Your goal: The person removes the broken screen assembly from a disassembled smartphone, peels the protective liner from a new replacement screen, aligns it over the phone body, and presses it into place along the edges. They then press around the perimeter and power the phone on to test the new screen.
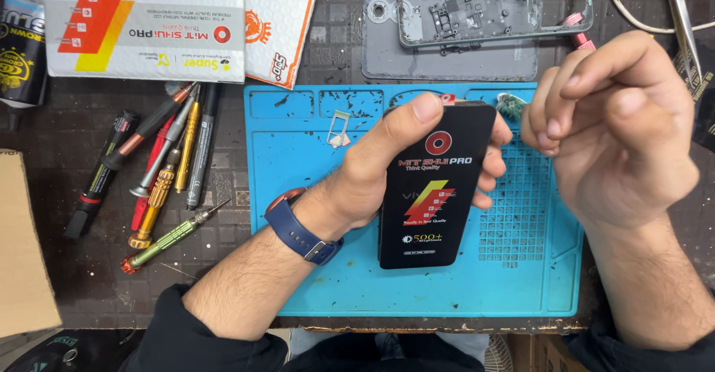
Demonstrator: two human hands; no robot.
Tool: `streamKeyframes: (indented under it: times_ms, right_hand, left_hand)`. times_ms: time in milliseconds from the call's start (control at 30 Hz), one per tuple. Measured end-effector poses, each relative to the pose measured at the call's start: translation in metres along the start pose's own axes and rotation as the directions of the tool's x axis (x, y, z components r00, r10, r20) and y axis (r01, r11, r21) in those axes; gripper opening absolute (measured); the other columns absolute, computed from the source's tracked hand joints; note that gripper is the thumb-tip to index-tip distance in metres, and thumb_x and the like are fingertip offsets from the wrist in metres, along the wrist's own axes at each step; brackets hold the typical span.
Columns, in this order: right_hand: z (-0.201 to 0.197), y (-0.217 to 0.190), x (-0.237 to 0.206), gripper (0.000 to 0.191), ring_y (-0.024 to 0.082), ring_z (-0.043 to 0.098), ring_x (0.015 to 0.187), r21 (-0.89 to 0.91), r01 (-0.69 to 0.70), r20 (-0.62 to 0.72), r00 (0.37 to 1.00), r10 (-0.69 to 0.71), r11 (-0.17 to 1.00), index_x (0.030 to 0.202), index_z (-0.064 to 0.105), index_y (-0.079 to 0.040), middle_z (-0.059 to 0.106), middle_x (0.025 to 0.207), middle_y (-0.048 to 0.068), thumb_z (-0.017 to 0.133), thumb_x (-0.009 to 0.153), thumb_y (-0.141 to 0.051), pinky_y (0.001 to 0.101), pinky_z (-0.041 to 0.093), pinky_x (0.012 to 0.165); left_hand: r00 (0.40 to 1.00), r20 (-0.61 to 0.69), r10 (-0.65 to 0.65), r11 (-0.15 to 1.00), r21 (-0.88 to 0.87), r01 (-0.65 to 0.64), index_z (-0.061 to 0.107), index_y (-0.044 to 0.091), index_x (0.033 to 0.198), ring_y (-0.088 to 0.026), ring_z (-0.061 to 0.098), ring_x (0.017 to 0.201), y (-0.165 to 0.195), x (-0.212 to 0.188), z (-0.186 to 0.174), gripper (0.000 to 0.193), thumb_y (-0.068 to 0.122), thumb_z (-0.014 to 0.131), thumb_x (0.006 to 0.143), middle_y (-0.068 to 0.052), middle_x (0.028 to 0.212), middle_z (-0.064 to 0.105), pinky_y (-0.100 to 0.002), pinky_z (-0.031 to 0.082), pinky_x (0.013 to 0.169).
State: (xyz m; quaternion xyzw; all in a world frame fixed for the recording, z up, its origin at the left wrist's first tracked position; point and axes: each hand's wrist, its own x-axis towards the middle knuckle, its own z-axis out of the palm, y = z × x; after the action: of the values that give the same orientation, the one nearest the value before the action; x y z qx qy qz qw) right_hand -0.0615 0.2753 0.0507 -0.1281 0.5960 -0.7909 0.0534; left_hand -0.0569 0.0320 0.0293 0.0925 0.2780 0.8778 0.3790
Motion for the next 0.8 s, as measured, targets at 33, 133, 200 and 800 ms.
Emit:
streamKeyframes:
  times_ms: [33,133,200,800]
  right_hand:
    - [0.0,0.0,0.0,0.029,0.018,0.051,0.064,0.014,-0.004,-0.017,1.0,0.005,1.0,0.106,0.051,0.0,0.053,0.077,0.012,0.056,0.11,-0.028,0.0307,0.043,0.057]
    - [0.0,0.0,-0.002,0.021,0.017,0.052,0.063,0.023,-0.014,-0.039,0.999,0.015,1.0,0.106,0.052,0.001,0.055,0.077,0.012,0.057,0.11,-0.019,0.0285,0.043,0.056]
    - [0.0,-0.002,-0.003,0.019,0.016,0.052,0.063,0.005,-0.016,-0.037,0.999,0.016,1.0,0.106,0.053,0.001,0.055,0.077,0.012,0.057,0.11,-0.017,0.0277,0.043,0.056]
    - [-0.007,-0.003,-0.004,0.024,0.012,0.053,0.062,-0.146,0.024,0.02,1.0,-0.021,0.989,0.112,0.054,0.002,0.058,0.083,0.01,0.064,0.114,-0.02,0.0232,0.041,0.061]
  left_hand:
    - [1.0,0.007,0.001,1.0,-0.004,-0.001,0.057,-0.011,0.135,-0.025,0.069,0.105,0.0,0.001,0.0,0.073,0.057,0.052,0.109,-0.02,0.112,0.069,-0.043,0.06,0.098]
    - [1.0,0.008,-0.005,1.0,-0.002,0.005,0.056,-0.012,0.137,-0.025,0.069,0.105,0.002,0.002,0.002,0.074,0.057,0.052,0.11,-0.02,0.112,0.069,-0.043,0.06,0.098]
    - [1.0,-0.002,-0.012,1.0,0.0,0.012,0.055,-0.012,0.139,-0.024,0.069,0.106,0.003,0.002,0.004,0.074,0.056,0.052,0.11,-0.019,0.113,0.068,-0.043,0.061,0.098]
    - [0.999,-0.03,0.021,0.998,0.054,-0.019,0.058,-0.014,0.139,-0.027,0.068,0.101,0.014,-0.001,0.015,0.078,0.059,0.048,0.113,-0.024,0.114,0.071,-0.042,0.063,0.096]
